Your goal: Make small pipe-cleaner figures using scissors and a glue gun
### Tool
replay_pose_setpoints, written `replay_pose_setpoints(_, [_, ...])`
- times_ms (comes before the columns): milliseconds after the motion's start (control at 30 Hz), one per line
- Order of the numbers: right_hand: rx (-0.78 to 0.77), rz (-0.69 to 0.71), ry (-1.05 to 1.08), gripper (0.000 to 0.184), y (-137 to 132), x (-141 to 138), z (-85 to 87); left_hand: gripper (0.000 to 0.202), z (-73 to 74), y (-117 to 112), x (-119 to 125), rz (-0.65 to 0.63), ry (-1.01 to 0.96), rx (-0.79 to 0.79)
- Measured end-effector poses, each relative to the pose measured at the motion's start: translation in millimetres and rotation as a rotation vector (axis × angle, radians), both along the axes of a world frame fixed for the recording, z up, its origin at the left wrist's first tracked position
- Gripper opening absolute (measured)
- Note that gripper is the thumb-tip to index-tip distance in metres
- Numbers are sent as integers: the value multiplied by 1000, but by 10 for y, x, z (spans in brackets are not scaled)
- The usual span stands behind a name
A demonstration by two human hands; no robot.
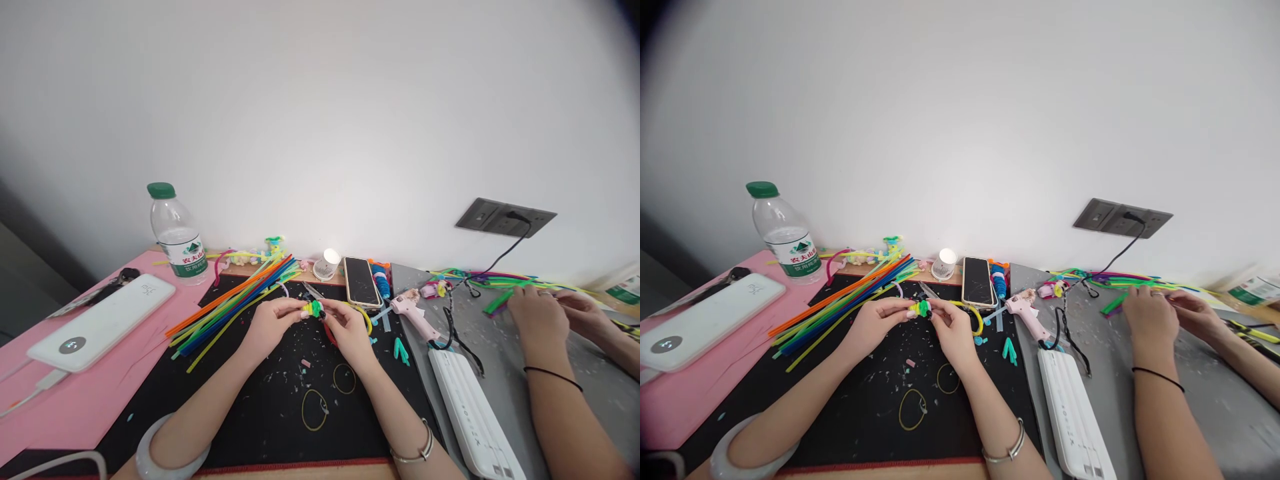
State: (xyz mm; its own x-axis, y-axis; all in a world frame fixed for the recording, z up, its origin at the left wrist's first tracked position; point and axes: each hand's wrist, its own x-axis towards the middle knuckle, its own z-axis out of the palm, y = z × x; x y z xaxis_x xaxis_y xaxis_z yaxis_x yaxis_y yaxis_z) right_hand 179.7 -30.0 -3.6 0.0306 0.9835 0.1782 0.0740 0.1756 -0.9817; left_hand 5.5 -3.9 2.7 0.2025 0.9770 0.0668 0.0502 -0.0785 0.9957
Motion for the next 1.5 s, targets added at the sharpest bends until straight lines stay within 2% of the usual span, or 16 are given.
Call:
replay_pose_setpoints(267, [24, 3, -29, 27, 14, 33, -34, 23, -43, 13, 9, -67, -53, -58])
replay_pose_setpoints(433, [8, 2, -68, 29, 10, 37, -34, 21, -51, 11, 14, -121, 10, -26])
replay_pose_setpoints(533, [35, -26, -119, 27, 17, 45, -35, 28, -52, 12, 0, -126, 61, -9])
replay_pose_setpoints(633, [91, -108, -152, 27, 30, 72, -38, 35, -68, 38, -32, -38, 110, 0])
replay_pose_setpoints(767, [93, -213, -144, 27, 41, 116, -35, 31, -111, 100, -77, 166, 105, 40])
replay_pose_setpoints(900, [70, -252, -128, 27, 44, 123, -43, 28, -137, 123, -91, 181, 22, -7])
replay_pose_setpoints(1033, [119, -231, -157, 28, 59, 105, -63, 24, -150, 124, -94, 166, 44, -43])
replay_pose_setpoints(1267, [179, -149, -332, 34, 151, 5, -50, 23, -151, 146, -124, 234, 89, 1])
replay_pose_setpoints(1400, [221, -102, -430, 37, 288, -88, 34, 31, -112, 138, -153, 305, 175, 39])
replay_pose_setpoints(1500, [307, -48, -510, 41, 462, -168, 89, 35, -101, 134, -166, 327, 145, 38])
